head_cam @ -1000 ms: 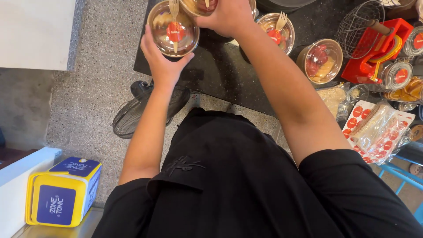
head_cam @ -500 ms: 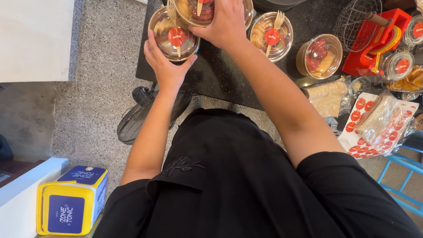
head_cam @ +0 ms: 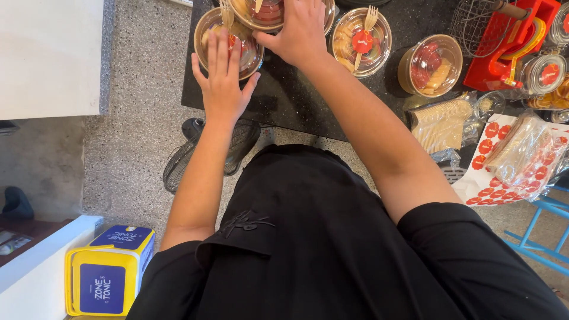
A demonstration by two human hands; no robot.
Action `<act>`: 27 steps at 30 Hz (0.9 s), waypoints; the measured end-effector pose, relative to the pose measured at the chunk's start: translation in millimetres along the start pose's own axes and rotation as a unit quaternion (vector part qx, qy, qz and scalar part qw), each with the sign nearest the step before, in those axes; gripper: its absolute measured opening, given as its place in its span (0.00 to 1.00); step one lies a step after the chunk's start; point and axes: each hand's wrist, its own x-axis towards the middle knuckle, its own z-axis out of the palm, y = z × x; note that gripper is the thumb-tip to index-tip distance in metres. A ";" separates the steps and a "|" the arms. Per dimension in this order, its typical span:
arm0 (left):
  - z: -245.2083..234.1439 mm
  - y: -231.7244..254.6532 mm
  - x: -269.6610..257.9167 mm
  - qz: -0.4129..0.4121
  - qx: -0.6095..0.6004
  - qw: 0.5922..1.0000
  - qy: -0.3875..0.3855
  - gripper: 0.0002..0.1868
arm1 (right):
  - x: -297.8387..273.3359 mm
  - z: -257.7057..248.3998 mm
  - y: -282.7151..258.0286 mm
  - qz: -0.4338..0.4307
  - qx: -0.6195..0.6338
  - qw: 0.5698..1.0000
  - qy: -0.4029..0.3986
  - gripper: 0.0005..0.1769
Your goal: Applying labels to seal plastic food containers with wooden forks.
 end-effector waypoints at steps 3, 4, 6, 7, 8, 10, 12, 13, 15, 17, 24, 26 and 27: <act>3.7 -1.5 -0.5 0.019 0.018 1.000 -0.010 0.44 | -7.9 -2.8 7.1 0.001 0.000 1.000 -0.029 0.46; 0.5 -3.0 -1.4 0.023 0.017 1.000 -0.011 0.44 | -11.9 -7.8 2.4 0.003 -0.001 1.000 -0.027 0.46; 0.6 2.4 1.2 -0.005 0.007 0.999 -0.039 0.45 | -22.2 -24.7 1.6 0.010 -0.002 1.000 -0.007 0.57; -1.0 5.9 1.1 0.001 0.005 0.999 -0.040 0.45 | -32.3 -44.4 -0.1 0.016 -0.005 1.000 -0.004 0.57; -2.5 9.4 1.2 -0.016 0.005 0.999 -0.046 0.45 | -42.5 -64.0 -2.2 0.016 0.024 1.000 -0.011 0.56; -4.5 10.8 1.5 -0.028 0.007 0.998 -0.053 0.44 | -66.5 -94.7 2.2 0.019 0.053 0.998 -0.015 0.56; -1.9 13.0 3.1 -0.047 0.013 0.996 -0.078 0.45 | -98.0 -121.3 19.3 0.033 0.083 0.996 0.019 0.52; -7.4 18.0 5.6 -0.039 0.009 0.996 -0.082 0.45 | -117.7 -134.7 31.1 0.040 0.078 0.996 0.022 0.52; -18.5 28.2 12.4 -0.074 -0.005 0.990 -0.121 0.48 | -158.4 -161.1 54.1 0.141 0.050 0.987 0.053 0.45; -17.9 41.2 7.6 -0.066 -0.018 0.993 -0.094 0.51 | -199.3 -185.7 81.8 0.195 0.035 0.976 0.085 0.41; -0.4 129.4 -19.7 0.154 -0.148 0.977 0.024 0.37 | -339.4 -250.9 181.0 0.394 -0.032 0.901 0.180 0.27; -1.8 182.2 -9.9 0.216 -0.196 0.956 -0.017 0.33 | -381.6 -253.3 218.4 0.431 -0.037 0.882 0.188 0.21; -1.2 209.5 -5.4 0.269 -0.241 0.931 -0.051 0.29 | -403.0 -254.6 237.9 0.459 -0.041 0.867 0.193 0.15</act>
